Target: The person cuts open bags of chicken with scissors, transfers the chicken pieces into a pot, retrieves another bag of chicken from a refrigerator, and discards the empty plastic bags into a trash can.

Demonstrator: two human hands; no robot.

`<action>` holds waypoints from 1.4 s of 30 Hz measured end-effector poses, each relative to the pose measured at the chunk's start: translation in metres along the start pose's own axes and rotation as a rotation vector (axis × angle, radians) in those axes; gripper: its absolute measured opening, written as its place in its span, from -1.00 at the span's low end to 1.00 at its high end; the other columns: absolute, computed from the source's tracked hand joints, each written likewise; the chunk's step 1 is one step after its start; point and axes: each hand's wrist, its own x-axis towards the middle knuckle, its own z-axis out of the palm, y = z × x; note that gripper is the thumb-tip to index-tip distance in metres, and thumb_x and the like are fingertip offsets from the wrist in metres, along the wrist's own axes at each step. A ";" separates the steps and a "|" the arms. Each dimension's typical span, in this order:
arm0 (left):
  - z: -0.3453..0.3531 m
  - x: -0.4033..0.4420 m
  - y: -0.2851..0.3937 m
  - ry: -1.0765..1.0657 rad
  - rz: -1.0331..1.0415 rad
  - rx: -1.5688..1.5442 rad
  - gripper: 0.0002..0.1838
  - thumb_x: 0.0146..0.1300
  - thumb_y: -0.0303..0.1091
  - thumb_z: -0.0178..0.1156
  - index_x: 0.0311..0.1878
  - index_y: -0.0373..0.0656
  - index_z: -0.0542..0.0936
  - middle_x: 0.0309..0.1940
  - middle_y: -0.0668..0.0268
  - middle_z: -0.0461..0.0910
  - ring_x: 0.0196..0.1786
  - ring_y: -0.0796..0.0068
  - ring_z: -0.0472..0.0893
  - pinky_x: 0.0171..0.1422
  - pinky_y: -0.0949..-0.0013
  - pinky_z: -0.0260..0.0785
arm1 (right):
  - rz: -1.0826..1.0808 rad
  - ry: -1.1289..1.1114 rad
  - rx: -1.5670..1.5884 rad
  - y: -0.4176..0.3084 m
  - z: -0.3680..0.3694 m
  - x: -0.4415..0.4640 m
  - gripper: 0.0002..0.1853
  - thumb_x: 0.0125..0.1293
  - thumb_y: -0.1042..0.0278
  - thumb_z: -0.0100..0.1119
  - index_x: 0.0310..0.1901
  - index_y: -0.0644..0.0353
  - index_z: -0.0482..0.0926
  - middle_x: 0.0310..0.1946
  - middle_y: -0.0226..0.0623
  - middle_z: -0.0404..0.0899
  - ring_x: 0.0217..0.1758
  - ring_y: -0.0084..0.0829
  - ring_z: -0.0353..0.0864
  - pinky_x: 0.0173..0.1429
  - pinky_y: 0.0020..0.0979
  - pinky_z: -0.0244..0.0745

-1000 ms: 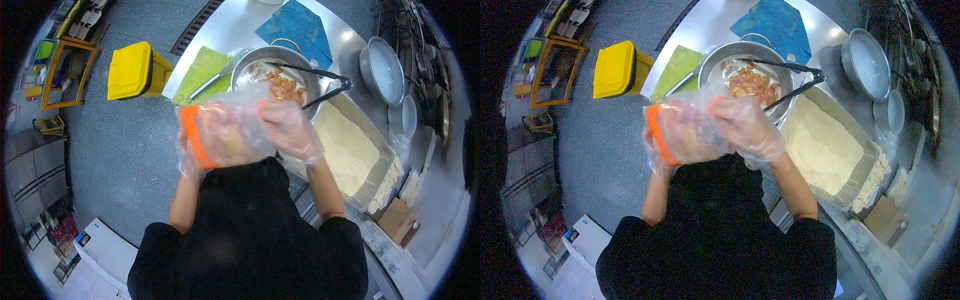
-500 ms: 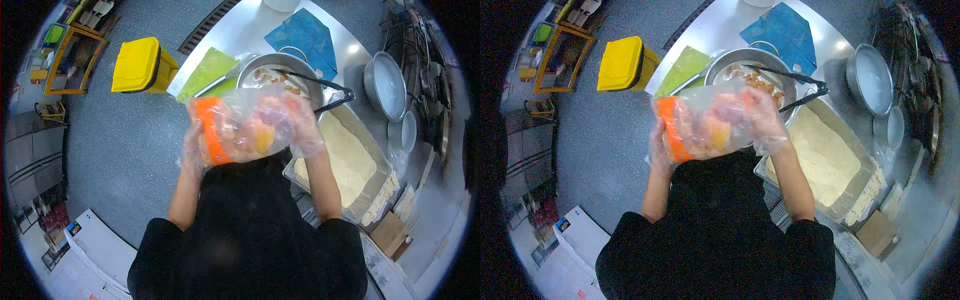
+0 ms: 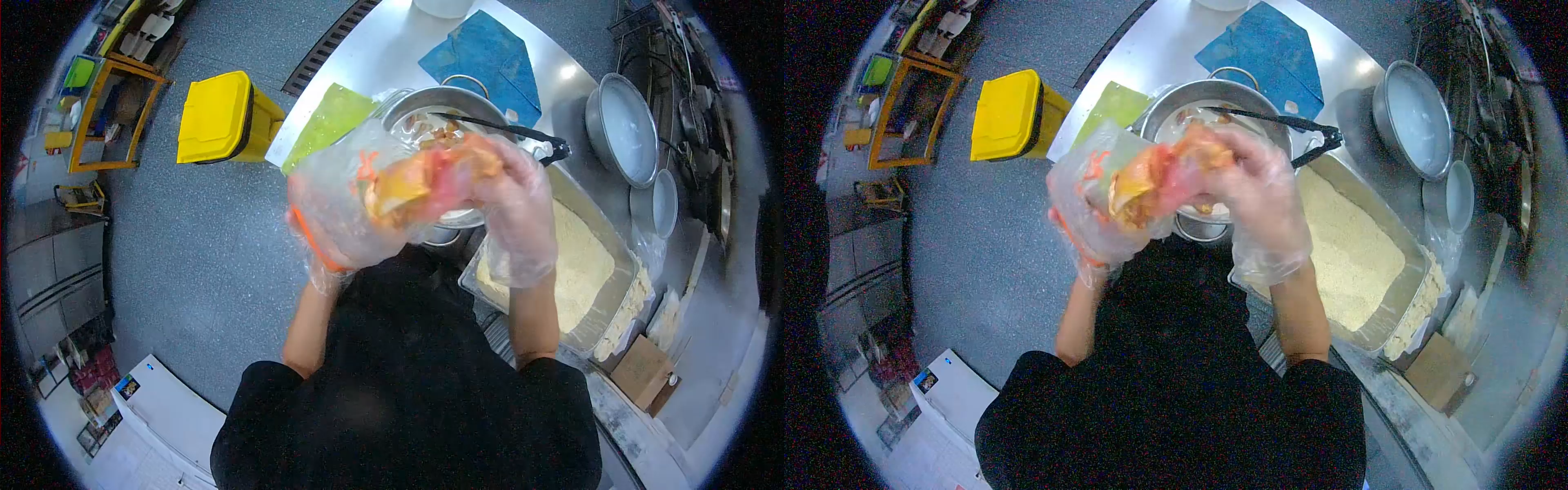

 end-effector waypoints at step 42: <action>-0.001 0.001 0.015 0.229 -0.174 0.113 -0.22 0.14 0.06 0.22 0.36 -0.16 0.33 0.27 0.05 0.43 0.29 0.08 0.45 0.46 0.00 0.23 | -0.775 -0.453 -1.009 0.006 0.016 0.024 -0.67 0.08 0.30 0.37 -0.09 0.15 0.64 -0.09 -0.18 0.64 -0.03 -0.11 0.63 0.10 -0.19 0.54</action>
